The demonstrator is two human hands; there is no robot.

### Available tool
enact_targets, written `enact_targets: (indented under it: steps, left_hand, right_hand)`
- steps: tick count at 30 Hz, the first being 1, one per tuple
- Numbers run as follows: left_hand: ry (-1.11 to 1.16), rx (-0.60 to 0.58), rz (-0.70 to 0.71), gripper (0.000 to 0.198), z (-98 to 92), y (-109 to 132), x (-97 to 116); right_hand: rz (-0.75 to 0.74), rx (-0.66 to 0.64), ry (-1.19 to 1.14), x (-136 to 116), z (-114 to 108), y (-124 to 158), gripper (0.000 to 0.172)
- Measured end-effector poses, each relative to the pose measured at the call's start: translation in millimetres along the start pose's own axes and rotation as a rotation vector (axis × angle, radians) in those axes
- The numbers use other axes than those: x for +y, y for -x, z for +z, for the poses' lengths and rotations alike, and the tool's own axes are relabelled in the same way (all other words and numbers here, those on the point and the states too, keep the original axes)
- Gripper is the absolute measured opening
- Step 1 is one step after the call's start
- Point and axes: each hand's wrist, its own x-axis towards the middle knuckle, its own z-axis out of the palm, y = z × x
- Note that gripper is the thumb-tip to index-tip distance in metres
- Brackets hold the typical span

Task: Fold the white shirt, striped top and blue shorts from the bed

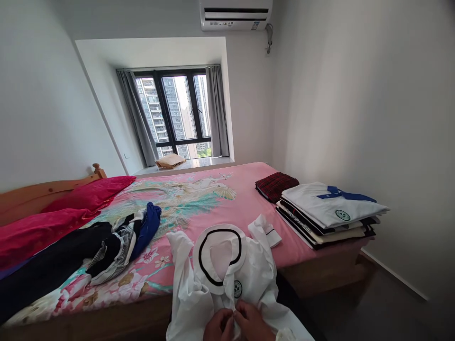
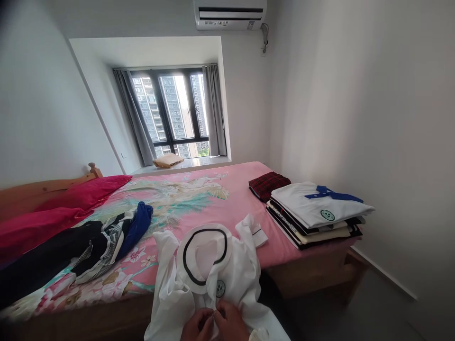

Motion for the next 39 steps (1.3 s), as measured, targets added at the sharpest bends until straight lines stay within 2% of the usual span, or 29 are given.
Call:
enact_targets:
  steps: [2,3,7,9,12,15,17,19,24,31,33,36,37,39]
  left_hand:
    - [-0.014,-0.02,0.016,0.039,-3.4,4.5,8.5]
    - [-0.027,0.007,0.03,0.037,-5.2,6.7,11.9]
    - [-0.172,0.244,0.181,0.027,-16.6,8.9,24.3]
    - [-0.289,0.262,0.29,0.024,-25.1,2.9,33.8]
    - [-0.531,0.126,0.311,0.032,-38.2,-15.1,55.1]
    - [-0.812,-0.111,0.277,0.046,-45.3,-36.6,79.0]
    - [-0.946,-0.266,0.327,0.047,-45.9,-49.2,91.7]
    - [-1.01,-0.351,0.376,0.04,-45.9,-59.6,100.4]
    - [-1.011,-0.377,0.418,0.017,-61.3,-74.2,115.6]
    - [-0.915,-0.348,0.417,0.021,-98.0,-66.8,127.3]
    - [-0.882,-0.34,0.403,0.019,-101.7,-62.9,126.4]
    - [-0.88,-0.367,0.412,0.019,-103.5,-56.9,127.5]
    - [-0.884,-0.374,0.42,0.02,-103.6,-54.9,128.7]
    - [-0.891,-0.378,0.434,0.021,-103.4,-51.2,131.8]
  right_hand:
    - [-0.027,0.021,0.005,-5.8,-1.7,4.7,0.018]
    - [-0.04,0.028,0.012,-9.0,-2.9,6.8,0.018]
    - [-0.094,0.035,0.039,-21.1,-8.4,12.3,0.017]
    - [-0.12,0.033,0.046,-25.9,-10.6,14.3,0.016]
    - [-0.152,0.027,0.019,-32.3,-13.2,18.2,0.015]
    - [-0.196,0.0,-0.032,-38.8,-16.3,23.4,0.014]
    - [-0.227,-0.009,-0.023,-42.3,-18.6,26.7,0.012]
    - [-0.242,-0.018,-0.011,-44.3,-21.0,28.9,0.011]
    - [-0.196,0.002,-0.029,-40.9,-25.3,27.8,0.012]
    - [-0.188,0.023,0.016,-36.7,-26.8,26.7,0.02]
    - [-0.243,0.078,0.086,-46.0,-33.1,22.8,0.024]
    - [-0.431,0.205,0.248,-72.5,-48.7,4.6,0.023]
    - [-0.51,0.202,0.321,-83.0,-53.8,-4.8,0.02]
    - [-0.648,0.109,0.499,-102.4,-60.8,-26.8,0.02]
